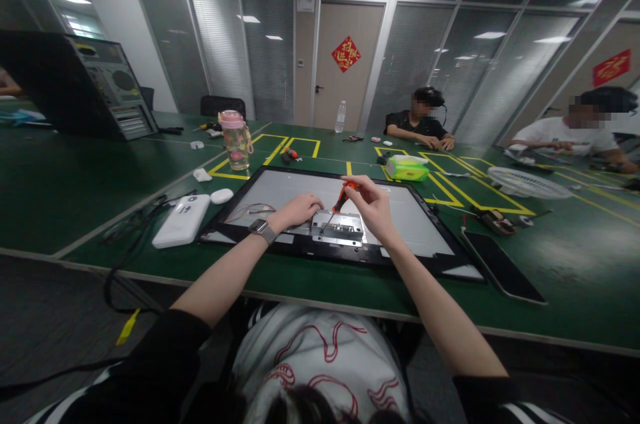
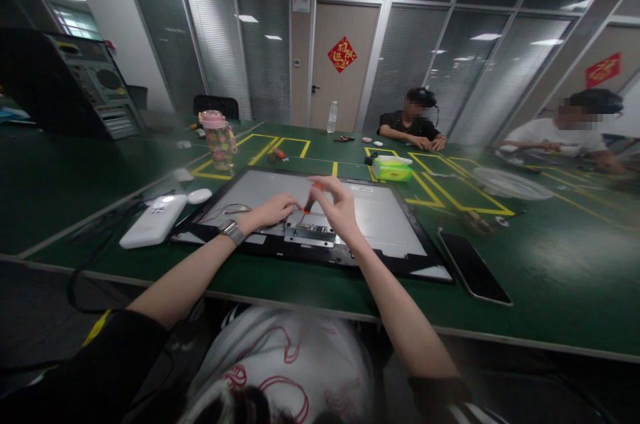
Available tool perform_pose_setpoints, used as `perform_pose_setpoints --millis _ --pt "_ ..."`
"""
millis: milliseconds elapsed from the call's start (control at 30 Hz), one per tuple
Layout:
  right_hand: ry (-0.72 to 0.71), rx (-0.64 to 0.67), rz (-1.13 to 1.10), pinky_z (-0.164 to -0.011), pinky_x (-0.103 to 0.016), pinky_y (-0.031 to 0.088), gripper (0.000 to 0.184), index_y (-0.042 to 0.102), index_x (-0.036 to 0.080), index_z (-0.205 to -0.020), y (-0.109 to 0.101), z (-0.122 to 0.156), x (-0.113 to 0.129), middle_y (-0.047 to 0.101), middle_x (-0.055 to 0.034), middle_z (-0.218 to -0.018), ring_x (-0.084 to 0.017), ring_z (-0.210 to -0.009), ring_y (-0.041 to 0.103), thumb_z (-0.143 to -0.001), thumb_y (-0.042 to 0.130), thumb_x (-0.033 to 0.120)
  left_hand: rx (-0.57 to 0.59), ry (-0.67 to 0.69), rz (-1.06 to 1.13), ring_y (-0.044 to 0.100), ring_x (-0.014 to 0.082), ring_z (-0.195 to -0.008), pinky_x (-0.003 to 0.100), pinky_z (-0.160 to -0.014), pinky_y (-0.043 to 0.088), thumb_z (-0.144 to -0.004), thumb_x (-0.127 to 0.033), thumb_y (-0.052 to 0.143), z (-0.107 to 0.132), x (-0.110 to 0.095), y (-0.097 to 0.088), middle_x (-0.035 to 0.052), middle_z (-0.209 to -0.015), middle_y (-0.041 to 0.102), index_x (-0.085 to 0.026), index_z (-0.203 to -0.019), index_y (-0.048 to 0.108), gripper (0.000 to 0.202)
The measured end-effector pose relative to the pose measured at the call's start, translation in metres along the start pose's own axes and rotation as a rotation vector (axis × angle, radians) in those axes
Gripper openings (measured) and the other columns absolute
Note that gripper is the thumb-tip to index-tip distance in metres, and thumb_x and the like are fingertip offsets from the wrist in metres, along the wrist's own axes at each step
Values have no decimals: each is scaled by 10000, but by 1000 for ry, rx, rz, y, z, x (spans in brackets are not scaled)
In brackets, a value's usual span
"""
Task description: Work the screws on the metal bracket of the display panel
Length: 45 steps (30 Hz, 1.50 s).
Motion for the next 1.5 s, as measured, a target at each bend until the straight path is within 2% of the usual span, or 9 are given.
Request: perform_pose_setpoints --millis 100,200,300,433,600,767,1067,1300,1500 --pt "15 -41 -59 -785 -329 466 92 713 239 -839 -3 -2 -6 612 -9 -795 -159 -782 574 -756 714 278 8 -13 3 580 196 -952 301 -906 428 -896 -167 367 1 -2 -1 86 -986 635 -159 -1071 676 354" --pt "96 -31 -186 -719 -297 463 69 704 232 -773 -2 -1 -16 591 6 -802 -132 -720 563 -734 733 281 15 -20 1 581 191 -947 298 -907 428 -894 -159 370 1 -3 -2 86 -986 634 -158 -1076 675 355" --pt "177 -2 -273 -728 -291 463 170 716 254 -924 1 0 -22 602 16 -802 -123 -707 565 -767 703 316 16 -14 0 581 202 -957 306 -903 429 -890 -158 370 0 -3 -1 92 -1000 632 -156 -1061 679 353" --pt "229 63 -403 -873 -344 453 317 654 271 -1124 7 0 -20 665 -7 -883 -164 -864 607 -818 647 355 1 -1 -8 579 202 -956 307 -897 432 -893 -168 369 0 0 0 86 -999 631 -168 -1061 677 350" --pt "229 104 -505 -926 -383 439 251 679 249 -1021 12 -2 -14 686 -40 -942 -198 -943 614 -820 636 395 -3 -2 -13 579 191 -934 296 -889 432 -899 -164 369 0 -1 0 80 -982 634 -173 -1071 677 353" --pt "263 72 -427 -837 -339 461 171 698 251 -870 10 0 -20 646 5 -735 -168 -784 609 -770 692 390 3 -1 -3 582 195 -948 296 -895 431 -899 -163 371 0 -3 -2 86 -989 640 -156 -1057 678 345" --pt "282 102 -537 -891 -375 451 228 687 263 -964 15 -1 -11 685 -24 -891 -188 -892 622 -798 663 418 -2 1 -22 581 190 -925 297 -884 438 -893 -157 372 -1 -1 0 77 -966 639 -170 -1070 672 349" --pt "304 98 -514 -790 -328 477 181 693 262 -844 15 1 -16 637 14 -735 -158 -736 598 -735 728 402 5 -1 -21 584 188 -927 297 -894 439 -891 -150 368 1 -4 -3 80 -966 634 -165 -1062 675 352" --pt "341 132 -570 -929 -380 440 284 671 251 -986 18 2 -10 679 -22 -894 -181 -886 622 -759 701 419 -4 -8 -8 578 188 -928 294 -895 437 -889 -150 375 1 -4 -3 86 -974 635 -152 -1058 676 345"
Point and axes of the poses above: each hand's wrist, its own z-axis away from the middle knuckle, its own y-axis out of the palm, x = y × z, the point moved 7 cm from there along -z, towards the middle knuckle
